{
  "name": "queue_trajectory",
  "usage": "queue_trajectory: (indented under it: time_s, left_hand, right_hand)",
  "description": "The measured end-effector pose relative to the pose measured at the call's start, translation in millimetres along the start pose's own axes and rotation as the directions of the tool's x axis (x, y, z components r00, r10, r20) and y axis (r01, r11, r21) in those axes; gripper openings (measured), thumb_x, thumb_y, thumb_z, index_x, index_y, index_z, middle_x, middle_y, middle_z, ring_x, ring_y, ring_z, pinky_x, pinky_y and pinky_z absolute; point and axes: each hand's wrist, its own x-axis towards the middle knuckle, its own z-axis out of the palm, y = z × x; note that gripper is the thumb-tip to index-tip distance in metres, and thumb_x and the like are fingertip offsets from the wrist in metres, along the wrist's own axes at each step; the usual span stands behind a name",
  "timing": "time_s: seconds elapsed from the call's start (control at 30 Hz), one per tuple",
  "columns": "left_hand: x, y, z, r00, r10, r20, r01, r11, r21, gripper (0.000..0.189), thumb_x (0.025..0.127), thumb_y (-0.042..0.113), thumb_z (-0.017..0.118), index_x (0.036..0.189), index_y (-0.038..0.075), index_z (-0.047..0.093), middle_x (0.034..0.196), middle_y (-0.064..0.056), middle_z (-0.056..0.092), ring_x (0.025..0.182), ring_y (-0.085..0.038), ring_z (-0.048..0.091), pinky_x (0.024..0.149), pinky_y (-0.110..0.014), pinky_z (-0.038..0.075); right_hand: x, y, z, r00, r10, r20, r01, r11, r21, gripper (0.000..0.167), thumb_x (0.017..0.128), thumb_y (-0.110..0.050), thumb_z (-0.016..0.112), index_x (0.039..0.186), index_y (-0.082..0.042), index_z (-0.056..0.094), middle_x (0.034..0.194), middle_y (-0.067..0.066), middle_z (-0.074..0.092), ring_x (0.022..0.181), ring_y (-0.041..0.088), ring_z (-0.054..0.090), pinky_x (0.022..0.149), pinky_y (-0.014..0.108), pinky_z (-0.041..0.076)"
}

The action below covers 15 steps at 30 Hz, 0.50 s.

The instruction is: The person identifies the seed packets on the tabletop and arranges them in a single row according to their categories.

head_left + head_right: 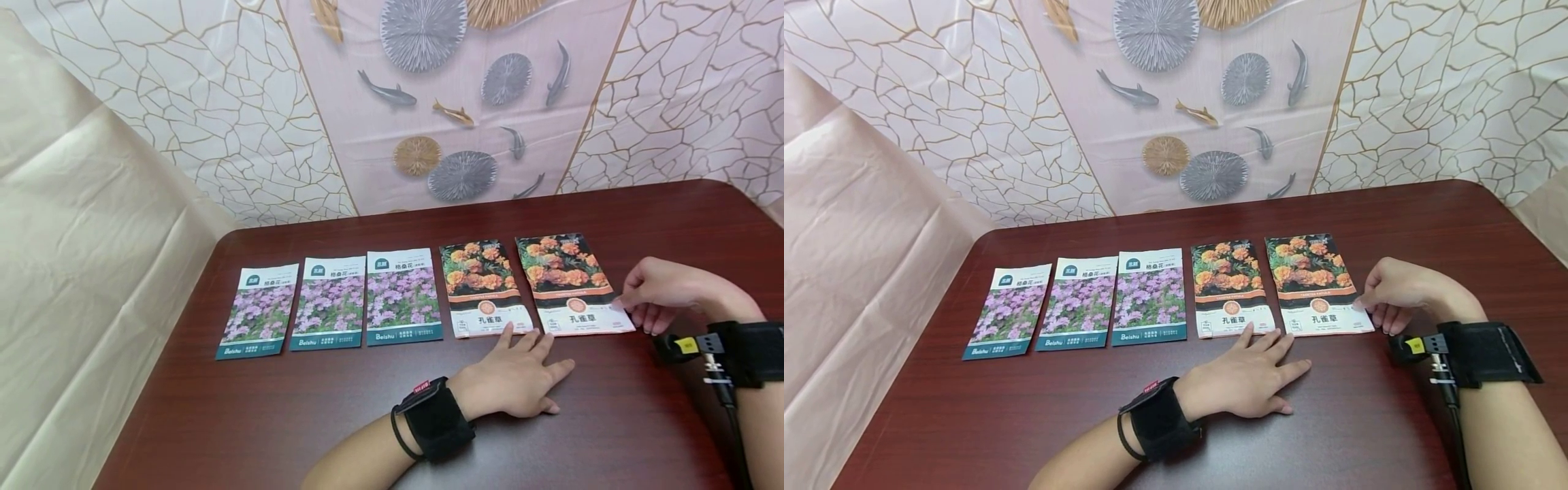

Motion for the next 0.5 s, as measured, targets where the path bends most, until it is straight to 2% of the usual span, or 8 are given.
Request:
queue_trajectory:
  time_s: [0.27,0.5]
  left_hand:
    - [-7.9,-4.4,-0.1,1.0,0.005,-0.027,-0.005,1.0,0.001,0.064,0.087,0.057,0.042,0.143,0.041,0.016,0.152,0.006,0.006,0.137,-0.013,0.001,0.109,-0.042,0.003]
    - [-16.7,-15.7,-5.3,0.998,-0.02,-0.067,0.02,1.0,0.003,0.064,0.088,0.056,0.042,0.144,0.038,0.017,0.151,0.007,0.009,0.137,-0.012,0.006,0.11,-0.04,0.004]
  right_hand:
    - [0.1,-1.7,-0.2,1.0,0.013,0.008,-0.013,1.0,0.0,0.02,0.089,-0.012,0.057,0.073,0.0,0.061,0.059,0.006,0.059,0.05,0.018,0.06,0.051,0.034,0.053]
    - [-3.1,-3.8,-1.4,1.0,0.016,-0.005,-0.016,1.0,-0.012,0.025,0.09,-0.015,0.055,0.072,-0.001,0.06,0.059,0.005,0.058,0.05,0.017,0.06,0.051,0.033,0.053]
